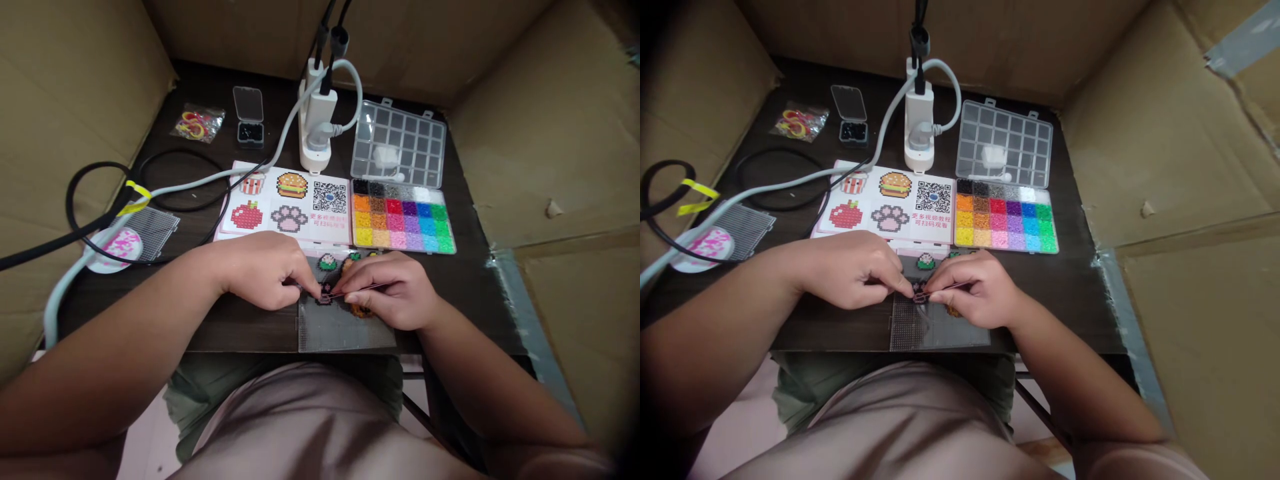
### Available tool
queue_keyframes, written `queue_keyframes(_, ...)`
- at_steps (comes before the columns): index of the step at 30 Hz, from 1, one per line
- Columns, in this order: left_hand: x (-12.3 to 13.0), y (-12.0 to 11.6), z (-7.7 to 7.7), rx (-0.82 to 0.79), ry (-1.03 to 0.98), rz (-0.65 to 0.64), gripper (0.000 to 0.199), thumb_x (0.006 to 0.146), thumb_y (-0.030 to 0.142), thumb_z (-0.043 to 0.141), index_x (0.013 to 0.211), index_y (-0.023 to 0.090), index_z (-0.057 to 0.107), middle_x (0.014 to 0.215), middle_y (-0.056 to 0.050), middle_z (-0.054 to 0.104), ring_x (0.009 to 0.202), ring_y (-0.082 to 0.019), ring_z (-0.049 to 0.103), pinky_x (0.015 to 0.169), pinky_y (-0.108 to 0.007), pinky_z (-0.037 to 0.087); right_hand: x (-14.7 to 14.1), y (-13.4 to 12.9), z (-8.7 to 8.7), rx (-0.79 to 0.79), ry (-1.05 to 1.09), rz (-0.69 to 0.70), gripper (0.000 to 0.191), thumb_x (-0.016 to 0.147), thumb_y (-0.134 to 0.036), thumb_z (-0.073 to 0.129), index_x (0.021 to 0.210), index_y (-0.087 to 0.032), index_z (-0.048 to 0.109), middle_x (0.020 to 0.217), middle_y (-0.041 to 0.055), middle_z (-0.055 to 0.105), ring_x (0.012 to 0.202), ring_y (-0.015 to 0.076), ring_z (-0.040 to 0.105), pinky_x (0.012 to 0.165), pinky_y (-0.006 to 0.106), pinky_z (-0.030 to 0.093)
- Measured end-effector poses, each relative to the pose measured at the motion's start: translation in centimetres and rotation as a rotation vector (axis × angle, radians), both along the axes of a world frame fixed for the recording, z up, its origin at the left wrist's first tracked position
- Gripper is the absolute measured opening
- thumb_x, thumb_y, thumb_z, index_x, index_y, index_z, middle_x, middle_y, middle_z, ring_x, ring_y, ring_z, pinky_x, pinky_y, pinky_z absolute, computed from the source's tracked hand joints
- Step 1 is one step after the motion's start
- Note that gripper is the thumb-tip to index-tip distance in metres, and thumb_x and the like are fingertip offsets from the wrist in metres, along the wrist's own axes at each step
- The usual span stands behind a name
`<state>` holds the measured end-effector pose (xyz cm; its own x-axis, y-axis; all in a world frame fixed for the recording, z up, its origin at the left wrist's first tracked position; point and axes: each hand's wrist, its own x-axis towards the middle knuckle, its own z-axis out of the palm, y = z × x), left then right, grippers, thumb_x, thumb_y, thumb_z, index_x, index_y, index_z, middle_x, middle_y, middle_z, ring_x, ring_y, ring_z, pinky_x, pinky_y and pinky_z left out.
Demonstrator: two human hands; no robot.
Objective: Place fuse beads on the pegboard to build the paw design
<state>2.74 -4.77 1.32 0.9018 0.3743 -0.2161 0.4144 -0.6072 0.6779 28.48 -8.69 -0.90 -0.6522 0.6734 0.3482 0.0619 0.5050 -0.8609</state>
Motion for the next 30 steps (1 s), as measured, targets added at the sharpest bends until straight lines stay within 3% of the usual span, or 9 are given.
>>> queue_keyframes(21, 0.17, 0.05, -0.03, 0.085, 0.070, -0.046, 0.053, 0.083, 0.014, 0.058, 0.123, 0.038, 0.085, 0.094, 0.001, 0.087, 0.078, -0.018, 0.072, 0.067, -0.028, 0.044, 0.14, 0.04, 0.08, 0.000, 0.009, -0.002, 0.004, 0.092, -0.014, 0.080, 0.089, -0.013, 0.082, 0.086, 0.0130, 0.085, 0.079, 0.0186, 0.083, 0.076, 0.024, 0.066)
queue_keyframes(30, 0.11, 0.09, -0.12, 0.048, 0.037, -0.035, 0.054, 0.082, 0.012, 0.058, 0.122, 0.036, 0.085, 0.093, 0.001, 0.086, 0.077, -0.017, 0.072, 0.068, -0.027, 0.045, 0.10, 0.04, 0.13, 0.002, 0.006, -0.014, 0.005, 0.093, -0.015, 0.080, 0.089, -0.015, 0.082, 0.086, 0.0117, 0.085, 0.078, 0.0178, 0.083, 0.076, 0.024, 0.066)
